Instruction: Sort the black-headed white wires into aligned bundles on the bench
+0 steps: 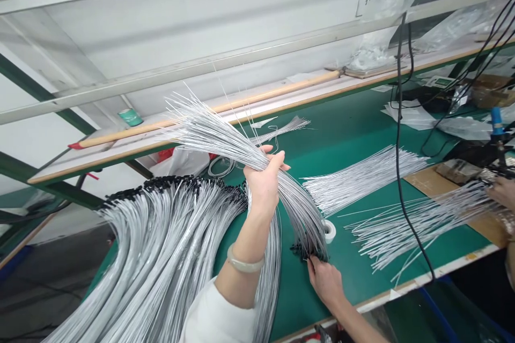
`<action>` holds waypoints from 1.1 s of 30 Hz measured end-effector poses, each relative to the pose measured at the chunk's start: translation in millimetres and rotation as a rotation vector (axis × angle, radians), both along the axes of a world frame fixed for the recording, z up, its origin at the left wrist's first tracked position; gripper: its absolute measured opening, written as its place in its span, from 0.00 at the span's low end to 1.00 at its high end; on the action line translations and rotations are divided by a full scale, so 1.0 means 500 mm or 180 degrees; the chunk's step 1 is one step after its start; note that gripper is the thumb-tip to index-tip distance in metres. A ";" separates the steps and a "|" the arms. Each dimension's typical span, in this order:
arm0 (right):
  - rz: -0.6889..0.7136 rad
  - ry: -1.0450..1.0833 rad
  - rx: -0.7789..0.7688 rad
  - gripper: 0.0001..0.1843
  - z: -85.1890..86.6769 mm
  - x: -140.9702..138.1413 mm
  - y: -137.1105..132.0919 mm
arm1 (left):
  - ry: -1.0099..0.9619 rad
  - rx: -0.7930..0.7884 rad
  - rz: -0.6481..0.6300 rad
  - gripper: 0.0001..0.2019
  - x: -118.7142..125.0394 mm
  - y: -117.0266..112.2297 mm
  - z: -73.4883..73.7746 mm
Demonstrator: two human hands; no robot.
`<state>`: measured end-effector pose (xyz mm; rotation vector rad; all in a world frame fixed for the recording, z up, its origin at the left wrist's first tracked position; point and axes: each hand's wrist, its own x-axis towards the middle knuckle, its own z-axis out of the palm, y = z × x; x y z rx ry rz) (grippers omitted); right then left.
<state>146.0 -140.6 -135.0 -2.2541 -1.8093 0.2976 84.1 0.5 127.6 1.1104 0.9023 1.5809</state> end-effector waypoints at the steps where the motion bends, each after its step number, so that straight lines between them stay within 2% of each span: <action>1: 0.0017 0.0012 -0.0104 0.14 -0.001 -0.001 0.000 | -0.0016 -0.0016 -0.0045 0.12 -0.001 0.000 0.001; 6: 0.0119 -0.0015 -0.0460 0.16 0.001 -0.003 0.006 | 0.0020 0.0039 -0.0268 0.12 -0.005 -0.003 -0.001; 11: 0.0361 0.0142 -0.0392 0.18 -0.003 0.006 -0.019 | 0.0151 0.0144 -0.0304 0.11 -0.010 -0.002 -0.002; 15: 0.0904 0.0627 0.0437 0.22 0.005 0.033 -0.072 | 0.0029 0.0095 -0.0302 0.12 -0.020 0.008 0.003; 18: 0.1395 0.0935 0.1160 0.20 0.028 0.060 -0.100 | -0.0071 0.0015 -0.0358 0.12 -0.029 0.016 0.003; 20: 0.1561 0.1068 0.1594 0.17 0.042 0.075 -0.104 | -0.0135 -0.0029 -0.0374 0.12 -0.033 0.021 0.002; 21: 0.1510 0.1120 0.1806 0.17 0.048 0.078 -0.101 | -0.0159 -0.0047 -0.0371 0.12 -0.035 0.023 0.002; 23: 0.1077 0.1182 0.2144 0.20 0.055 0.076 -0.089 | -0.0195 -0.0068 -0.0339 0.11 -0.037 0.026 0.000; 26: 0.0256 0.1157 0.2222 0.43 0.060 0.049 -0.055 | -0.0221 -0.0069 -0.0244 0.11 -0.036 0.030 -0.002; 27: 0.0154 0.1118 0.2174 0.50 0.063 0.037 -0.040 | -0.0229 -0.0066 -0.0213 0.11 -0.035 0.031 -0.002; 29: 0.0162 0.1014 0.2099 0.56 0.070 0.016 -0.005 | -0.0254 -0.0074 -0.0160 0.11 -0.031 0.031 -0.003; 33: 0.0015 0.1071 0.1995 0.57 0.093 0.004 0.078 | -0.0325 -0.0142 -0.0107 0.10 -0.018 0.022 0.005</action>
